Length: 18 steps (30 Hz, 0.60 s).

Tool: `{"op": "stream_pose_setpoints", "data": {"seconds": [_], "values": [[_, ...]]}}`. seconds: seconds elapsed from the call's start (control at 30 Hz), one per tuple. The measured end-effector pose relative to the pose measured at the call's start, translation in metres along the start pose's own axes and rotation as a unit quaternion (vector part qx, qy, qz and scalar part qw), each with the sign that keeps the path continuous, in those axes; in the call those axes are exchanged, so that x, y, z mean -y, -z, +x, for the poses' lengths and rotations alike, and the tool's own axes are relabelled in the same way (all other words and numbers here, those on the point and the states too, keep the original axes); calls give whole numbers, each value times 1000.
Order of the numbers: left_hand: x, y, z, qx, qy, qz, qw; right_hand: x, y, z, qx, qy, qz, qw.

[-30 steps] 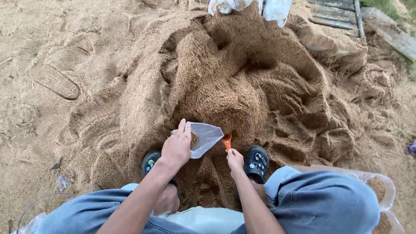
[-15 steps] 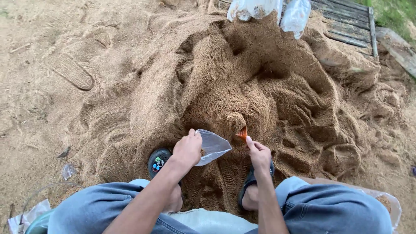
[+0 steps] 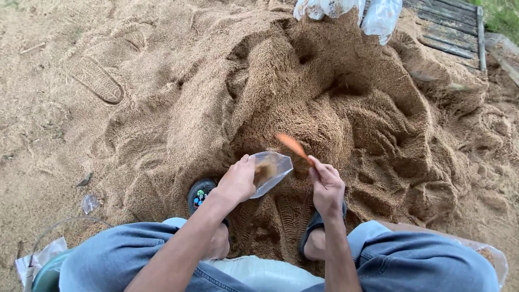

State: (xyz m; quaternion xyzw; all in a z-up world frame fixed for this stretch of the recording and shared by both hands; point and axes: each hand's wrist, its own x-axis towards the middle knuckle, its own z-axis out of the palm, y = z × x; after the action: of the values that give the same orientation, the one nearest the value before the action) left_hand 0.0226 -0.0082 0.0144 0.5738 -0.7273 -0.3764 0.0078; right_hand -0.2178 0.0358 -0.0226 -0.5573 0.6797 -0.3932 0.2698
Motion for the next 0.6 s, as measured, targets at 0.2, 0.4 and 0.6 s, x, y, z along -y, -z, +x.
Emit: {"op": "stream_pose_setpoints", "data": {"seconds": [0.2,0.4,0.6], "values": [[-16,13,-13,38,23,-30,999,-90,-34,-24,-95,-235,-94,963],[-12,19,-16,24,33,12,999,-203,-80,-52,39,-338,-146,929],[-25,22,-18,40,85,98,991,-269,-94,-56,-37,-436,-154,886]]}}
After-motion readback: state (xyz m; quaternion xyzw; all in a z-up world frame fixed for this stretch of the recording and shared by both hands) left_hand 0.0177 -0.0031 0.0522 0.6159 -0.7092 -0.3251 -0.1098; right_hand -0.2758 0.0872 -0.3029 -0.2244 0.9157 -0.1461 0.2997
